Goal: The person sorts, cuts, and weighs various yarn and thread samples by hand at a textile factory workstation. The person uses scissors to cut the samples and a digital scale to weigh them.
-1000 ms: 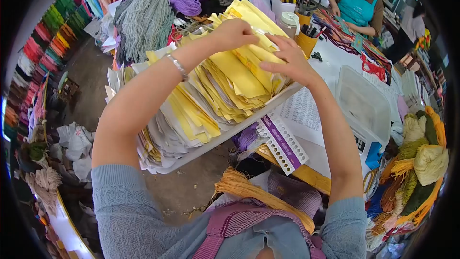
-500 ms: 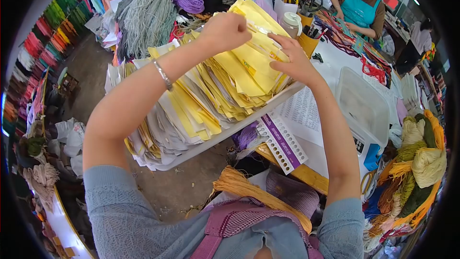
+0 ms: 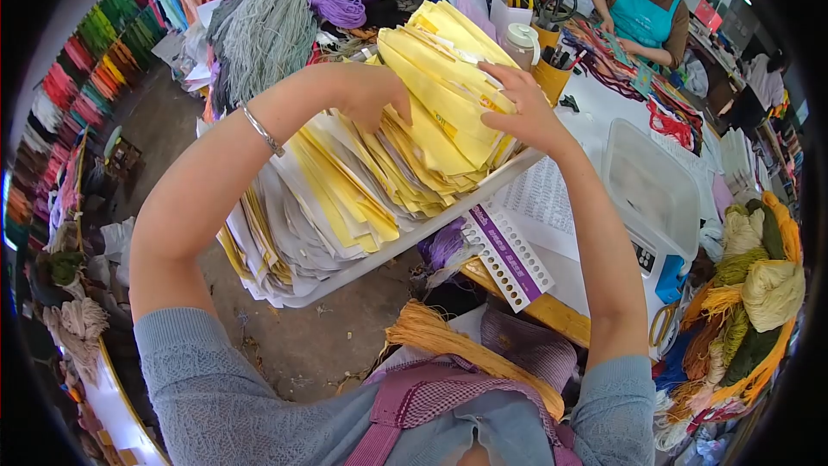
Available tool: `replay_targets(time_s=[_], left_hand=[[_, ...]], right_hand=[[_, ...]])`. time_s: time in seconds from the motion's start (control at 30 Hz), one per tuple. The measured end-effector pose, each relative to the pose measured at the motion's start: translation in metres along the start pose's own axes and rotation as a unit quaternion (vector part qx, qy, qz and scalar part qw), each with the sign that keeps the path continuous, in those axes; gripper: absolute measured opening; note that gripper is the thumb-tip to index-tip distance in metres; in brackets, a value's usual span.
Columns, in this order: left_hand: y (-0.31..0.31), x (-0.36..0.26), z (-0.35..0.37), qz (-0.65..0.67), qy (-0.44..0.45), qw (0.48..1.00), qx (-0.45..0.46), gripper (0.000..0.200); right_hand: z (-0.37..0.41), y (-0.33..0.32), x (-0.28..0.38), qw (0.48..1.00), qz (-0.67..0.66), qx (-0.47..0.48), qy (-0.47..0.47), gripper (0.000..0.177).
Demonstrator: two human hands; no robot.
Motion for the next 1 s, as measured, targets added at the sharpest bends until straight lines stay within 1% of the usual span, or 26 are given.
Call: replay_targets(time_s=[0.03,0.1,0.13,0.2,0.23,0.3,0.33,0.4,0.47,0.53,0.57,0.63,0.67,0.7,0.73,0.77,0.83,0.87,0.93,1.0], left_hand=[[-0.003,0.0,-0.001,0.0,0.0,1.0,0.0,0.038],[-0.006,0.008,-0.003,-0.018,-0.087,0.995,0.052,0.028],[-0.006,0.009,-0.004,-0.018,-0.088,0.995,0.052,0.028],[-0.011,0.017,-0.008,0.029,-0.111,0.993,0.01,0.02],[-0.012,0.02,-0.011,0.03,-0.111,0.993,0.008,0.02],[-0.012,0.025,-0.019,0.093,-0.1,0.99,0.028,0.016],[-0.01,0.031,-0.026,0.094,-0.101,0.99,0.027,0.016],[-0.017,0.03,-0.041,0.006,-0.05,0.998,-0.045,0.015],[-0.017,0.025,-0.052,-0.009,-0.05,0.997,-0.064,0.013],[-0.019,0.02,-0.061,-0.023,-0.046,0.988,-0.144,0.012],[-0.016,0.023,-0.066,-0.017,-0.066,0.989,-0.133,0.012],[-0.017,0.024,-0.068,-0.015,-0.068,0.988,-0.141,0.012],[-0.016,0.024,-0.07,-0.012,-0.068,0.987,-0.144,0.013],[-0.015,0.024,-0.071,-0.01,-0.065,0.987,-0.143,0.013],[-0.015,0.026,-0.073,-0.009,-0.064,0.988,-0.14,0.013],[-0.016,0.027,-0.075,-0.011,-0.062,0.989,-0.137,0.013],[-0.016,0.026,-0.076,-0.01,-0.05,0.989,-0.136,0.013],[-0.016,0.027,-0.076,-0.006,-0.046,0.99,-0.137,0.013],[-0.017,0.028,-0.073,0.007,-0.042,0.988,-0.146,0.013],[-0.017,0.029,-0.07,0.023,-0.04,0.987,-0.155,0.013]], right_hand=[[0.0,0.001,0.001,1.0,0.007,0.009,-0.004,0.049],[0.001,0.001,0.0,1.0,0.009,0.008,-0.007,0.049],[0.001,0.001,0.001,1.0,0.012,0.006,-0.011,0.049],[0.0,0.001,0.001,1.0,0.009,0.003,-0.013,0.049],[0.001,0.0,0.002,1.0,0.006,0.001,-0.014,0.049],[0.001,0.0,0.003,1.0,0.016,0.008,-0.016,0.049],[0.001,0.001,0.004,0.999,0.024,0.013,-0.017,0.05],[0.0,0.002,0.006,0.999,0.04,0.016,-0.028,0.049],[0.001,0.002,0.011,0.997,0.057,0.019,-0.039,0.048],[0.005,0.003,0.021,0.998,0.037,0.01,-0.058,0.047],[0.009,0.004,0.027,0.997,0.039,0.01,-0.059,0.047],[0.017,-0.007,0.067,0.991,0.025,-0.107,-0.081,0.046],[0.021,-0.009,0.105,0.968,0.131,-0.133,-0.17,0.041],[0.024,0.002,0.113,0.968,0.131,-0.133,-0.167,0.041],[0.024,0.018,0.114,0.991,0.05,-0.069,-0.107,0.035],[0.022,0.032,0.114,0.998,-0.032,-0.006,-0.047,0.029],[0.01,0.065,0.092,0.998,0.051,0.013,-0.017,0.027],[0.005,0.072,0.084,0.998,0.052,0.01,-0.019,0.027],[-0.004,0.084,0.064,0.992,0.078,0.036,0.095,0.028],[-0.011,0.086,0.058,0.991,0.07,0.051,0.102,0.027]])
Point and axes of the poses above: each hand's wrist, its own z-axis away from the middle knuckle, its own y-axis out of the palm, x = y × z, the point moved 5 cm from there along -z, towards the middle knuckle, and after that the axes turned 15 degrees about -z, right-handed, at the moved point
